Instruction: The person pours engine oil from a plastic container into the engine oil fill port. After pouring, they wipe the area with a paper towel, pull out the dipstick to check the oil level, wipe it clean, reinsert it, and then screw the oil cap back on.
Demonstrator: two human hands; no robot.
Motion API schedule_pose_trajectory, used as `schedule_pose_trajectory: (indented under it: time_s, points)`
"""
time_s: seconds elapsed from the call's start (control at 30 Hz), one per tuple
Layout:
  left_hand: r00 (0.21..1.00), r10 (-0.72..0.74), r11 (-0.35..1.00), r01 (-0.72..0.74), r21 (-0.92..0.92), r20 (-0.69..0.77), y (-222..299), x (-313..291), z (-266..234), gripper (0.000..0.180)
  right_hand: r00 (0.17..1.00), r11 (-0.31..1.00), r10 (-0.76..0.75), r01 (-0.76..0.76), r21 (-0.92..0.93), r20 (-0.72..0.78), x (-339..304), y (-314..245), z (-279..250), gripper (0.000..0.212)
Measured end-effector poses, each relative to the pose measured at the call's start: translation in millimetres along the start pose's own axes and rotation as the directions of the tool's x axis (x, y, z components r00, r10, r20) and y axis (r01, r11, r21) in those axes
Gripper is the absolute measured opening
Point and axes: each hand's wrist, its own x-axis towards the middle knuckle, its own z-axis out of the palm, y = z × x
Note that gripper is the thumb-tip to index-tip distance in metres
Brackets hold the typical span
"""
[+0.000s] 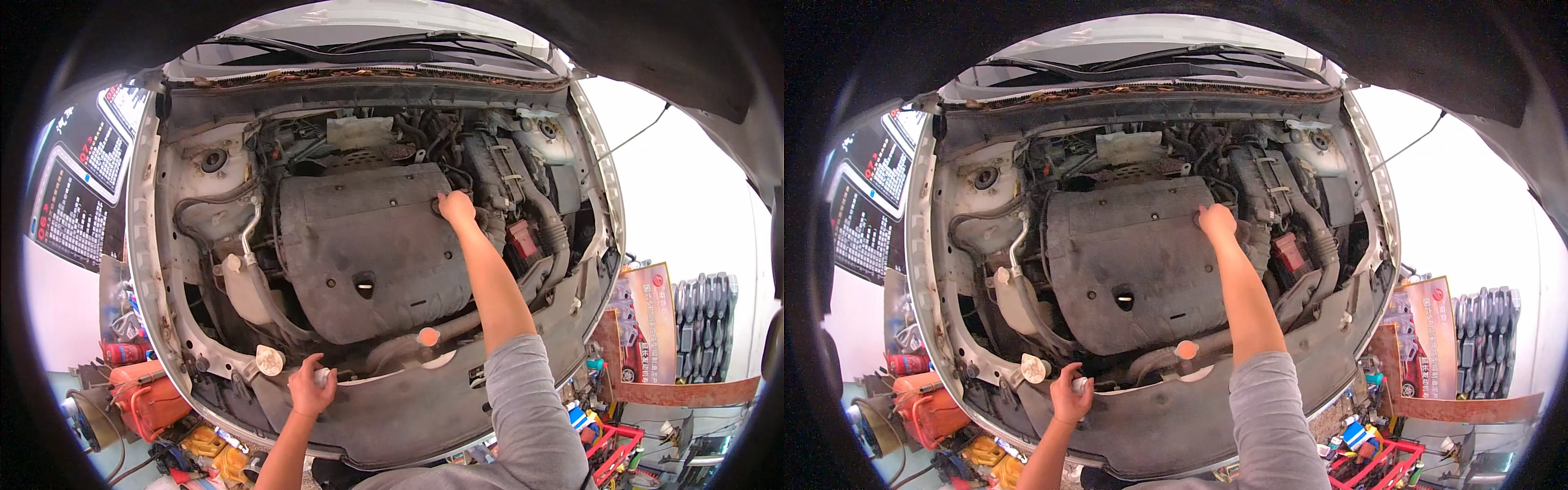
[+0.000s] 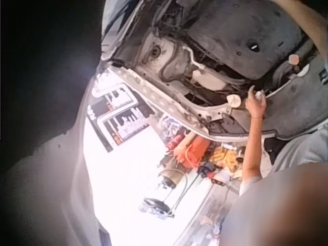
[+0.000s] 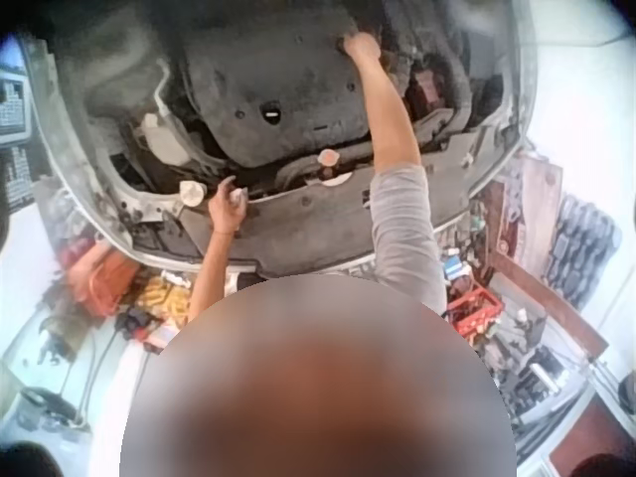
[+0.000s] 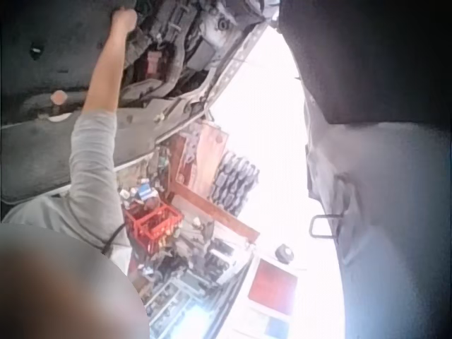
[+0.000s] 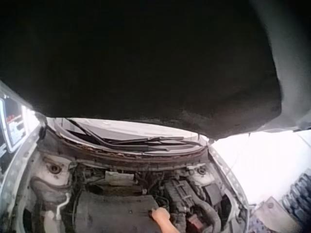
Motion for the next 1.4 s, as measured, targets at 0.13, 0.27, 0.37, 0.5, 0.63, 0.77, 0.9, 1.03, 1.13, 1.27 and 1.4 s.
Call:
schedule_pose_trajectory:
  time_s: [0.13,0.27,0.37,0.5,0.63,0.77,0.9,1.03,1.13,1.27,1.4]
  points:
    - [1.0,-0.001,1.0,0.0,-0.009,-0.003,0,0,0,0.043,0.983,0.986,-0.164,0.161,-0.041,-0.084,3,6,3,0.041]
    - [1.0,-0.01,1.0,0.01,-0.015,0.002,0,-1,0,0.043,0.857,0.843,-0.515,0.508,-0.176,0.001,9,19,-3,0.036]
    - [1.0,-0.012,1.0,0.012,-0.02,0.003,0,-1,0,0.042,0.855,0.833,-0.518,0.513,-0.208,0.03,8,22,-7,0.033]
    - [1.0,-0.014,1.0,0.014,-0.006,-0.012,-1,-2,1,0.042,0.941,0.924,-0.335,0.319,-0.209,-0.046,-3,5,-2,0.032]
    - [1.0,-0.023,1.0,0.023,-0.018,-0.013,-2,-3,3,0.042,0.98,0.972,-0.16,0.136,-0.189,-0.118,-9,-10,1,0.023]
    - [1.0,-0.005,1.0,0.005,-0.004,-0.016,-1,-2,1,0.043,0.989,0.924,-0.151,0.142,-0.354,0.003,-3,-18,2,0.019]
    - [0.999,0.04,0.999,-0.039,0.013,-0.033,-1,-1,1,0.042,0.975,0.887,-0.222,0.192,-0.42,-0.023,-1,-14,11,0.02]
    - [1.0,0.013,1.0,-0.014,-0.025,-0.028,-2,-2,3,0.042,0.994,0.986,-0.052,0.035,-0.163,-0.098,-3,-14,18,0.026]
    - [0.999,0.017,1.0,-0.017,-0.024,-0.033,-3,-2,3,0.041,0.982,0.981,0.19,-0.189,0.045,-0.009,-1,-20,15,0.028]
    - [0.999,0.011,1.0,-0.012,-0.026,-0.032,-3,-2,3,0.041,0.999,0.998,0.011,-0.014,-0.058,-0.039,-6,-9,9,0.035]
    - [1.0,-0.006,0.998,0.004,-0.067,-0.03,-4,-3,2,0.042,0.88,0.854,-0.475,0.451,-0.259,-0.035,-11,14,-4,0.052]
